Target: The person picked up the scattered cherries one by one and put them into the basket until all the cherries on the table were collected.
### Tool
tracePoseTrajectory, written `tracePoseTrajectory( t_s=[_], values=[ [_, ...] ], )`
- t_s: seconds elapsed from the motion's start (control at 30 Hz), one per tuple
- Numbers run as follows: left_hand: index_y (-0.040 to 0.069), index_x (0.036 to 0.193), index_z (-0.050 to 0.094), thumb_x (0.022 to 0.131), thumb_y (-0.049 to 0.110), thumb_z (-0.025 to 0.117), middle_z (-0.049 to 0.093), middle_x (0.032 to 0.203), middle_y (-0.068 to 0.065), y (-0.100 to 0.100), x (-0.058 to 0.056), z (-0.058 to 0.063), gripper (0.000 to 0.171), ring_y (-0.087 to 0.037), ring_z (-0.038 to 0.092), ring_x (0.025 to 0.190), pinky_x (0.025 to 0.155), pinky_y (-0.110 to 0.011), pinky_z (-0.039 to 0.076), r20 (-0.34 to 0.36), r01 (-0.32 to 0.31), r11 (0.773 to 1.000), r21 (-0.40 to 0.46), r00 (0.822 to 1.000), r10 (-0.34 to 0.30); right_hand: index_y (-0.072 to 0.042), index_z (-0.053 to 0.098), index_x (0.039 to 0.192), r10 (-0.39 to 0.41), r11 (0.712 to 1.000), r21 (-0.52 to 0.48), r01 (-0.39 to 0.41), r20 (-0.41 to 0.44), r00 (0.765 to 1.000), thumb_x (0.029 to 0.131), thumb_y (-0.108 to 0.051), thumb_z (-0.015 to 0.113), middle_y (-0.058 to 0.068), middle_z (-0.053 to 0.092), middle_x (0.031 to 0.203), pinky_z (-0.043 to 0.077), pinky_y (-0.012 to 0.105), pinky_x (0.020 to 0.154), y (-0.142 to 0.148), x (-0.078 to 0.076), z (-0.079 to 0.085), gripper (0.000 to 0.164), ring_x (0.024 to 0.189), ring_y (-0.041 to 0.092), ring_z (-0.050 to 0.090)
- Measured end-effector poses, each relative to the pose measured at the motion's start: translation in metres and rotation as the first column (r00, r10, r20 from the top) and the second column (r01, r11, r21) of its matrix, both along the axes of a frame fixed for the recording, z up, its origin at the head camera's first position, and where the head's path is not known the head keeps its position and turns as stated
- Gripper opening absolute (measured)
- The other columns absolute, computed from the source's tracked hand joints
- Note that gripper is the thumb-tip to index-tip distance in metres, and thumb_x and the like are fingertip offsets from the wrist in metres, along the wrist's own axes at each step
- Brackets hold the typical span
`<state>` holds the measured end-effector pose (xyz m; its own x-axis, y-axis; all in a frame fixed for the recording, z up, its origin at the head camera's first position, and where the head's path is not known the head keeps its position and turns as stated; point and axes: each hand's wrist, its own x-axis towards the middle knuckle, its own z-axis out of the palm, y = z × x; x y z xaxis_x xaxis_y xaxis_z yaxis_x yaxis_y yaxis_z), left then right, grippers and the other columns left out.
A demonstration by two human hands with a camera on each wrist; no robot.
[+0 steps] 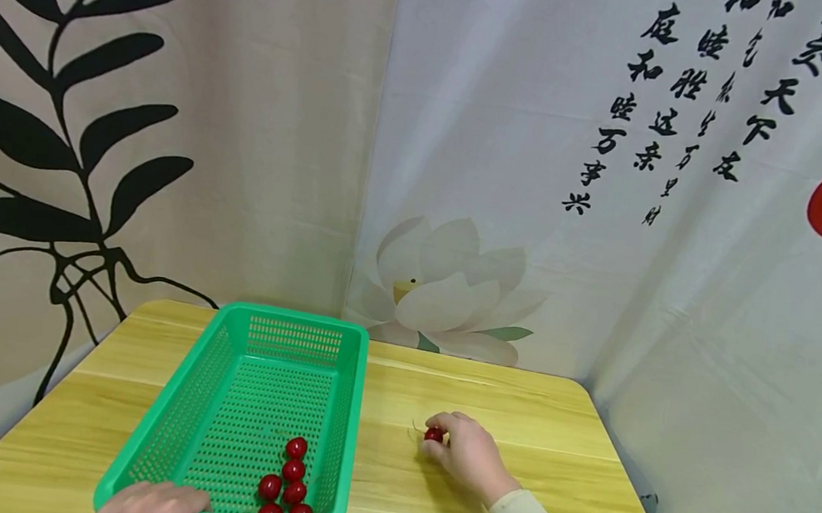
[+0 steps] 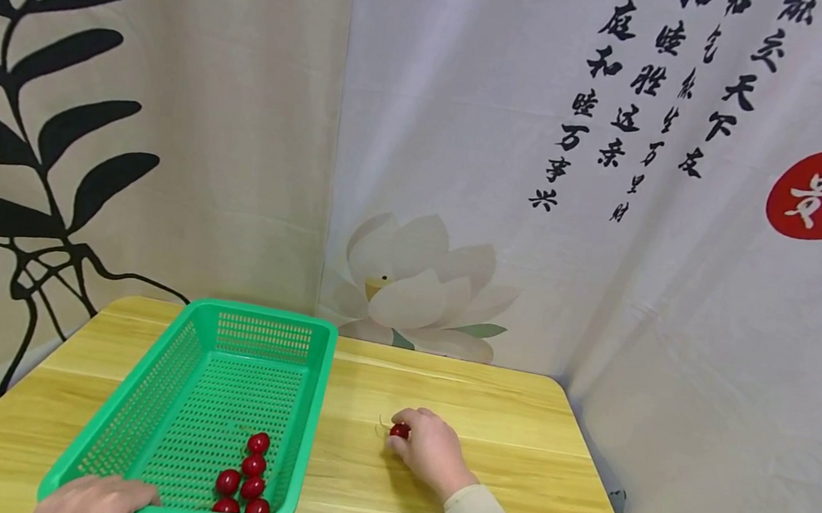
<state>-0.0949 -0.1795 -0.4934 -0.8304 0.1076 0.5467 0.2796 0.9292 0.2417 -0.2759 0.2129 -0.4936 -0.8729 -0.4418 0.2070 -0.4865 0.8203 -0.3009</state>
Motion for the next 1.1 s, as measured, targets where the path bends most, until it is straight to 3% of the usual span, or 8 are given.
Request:
tracePoseTrajectory(
  t_s=[0.33,0.43,0.63,0.83,1.1],
  values=[
    [0.04,0.053,0.039,0.065,0.082,0.067,0.03,0.05,0.023,0.001,0.0,0.0,0.052,0.003,0.03,0.044,0.044,-0.024,0.034,0.036,-0.008,1.0,0.03,0.999,0.007,-0.016,0.072,0.108,0.012,0.999,-0.029,-0.015,-0.112,0.994,0.087,-0.037,0.076,-0.009,0.066,0.09,0.05,0.027,0.059,-0.025,0.015,0.024,0.03,0.067,0.006,0.054],
    [0.04,0.053,0.037,0.064,0.082,0.068,0.029,0.05,0.024,0.001,0.0,0.0,0.053,0.002,0.03,0.044,0.044,-0.024,0.034,0.015,-0.009,1.0,0.024,1.0,0.008,-0.018,0.071,0.109,0.016,0.997,-0.069,-0.027,-0.154,0.988,0.087,-0.04,0.075,-0.01,0.067,0.093,0.05,0.026,0.059,-0.038,0.024,0.035,0.031,0.068,0.008,0.055],
    [0.04,0.053,0.037,0.064,0.082,0.068,0.029,0.05,0.024,0.002,0.0,-0.001,0.053,0.002,0.029,0.045,0.044,-0.024,0.033,0.008,-0.01,1.0,0.024,1.0,0.009,-0.017,0.071,0.109,0.098,0.976,-0.168,-0.138,-0.23,0.968,0.085,-0.036,0.078,-0.008,0.067,0.096,0.052,0.024,0.061,-0.064,0.046,0.053,0.032,0.071,0.009,0.057],
    [0.04,0.053,0.038,0.065,0.082,0.067,0.03,0.05,0.024,0.002,0.0,0.0,0.052,0.002,0.031,0.044,0.044,-0.024,0.034,0.03,-0.007,1.0,0.028,1.0,0.006,-0.013,0.069,0.11,0.239,0.936,-0.187,-0.3,-0.29,0.927,0.085,-0.031,0.08,-0.008,0.066,0.097,0.05,0.017,0.061,-0.089,0.064,0.064,0.032,0.073,0.007,0.057],
    [0.04,0.054,0.039,0.064,0.083,0.067,0.03,0.051,0.023,0.001,-0.001,-0.002,0.052,0.002,0.03,0.045,0.044,-0.024,0.034,0.002,-0.003,1.0,0.017,1.0,0.003,-0.013,0.068,0.11,0.424,0.873,-0.093,-0.479,-0.341,0.839,0.087,-0.032,0.077,-0.009,0.068,0.099,0.046,0.01,0.067,-0.119,0.079,0.066,0.031,0.073,0.001,0.053]
  ],
)
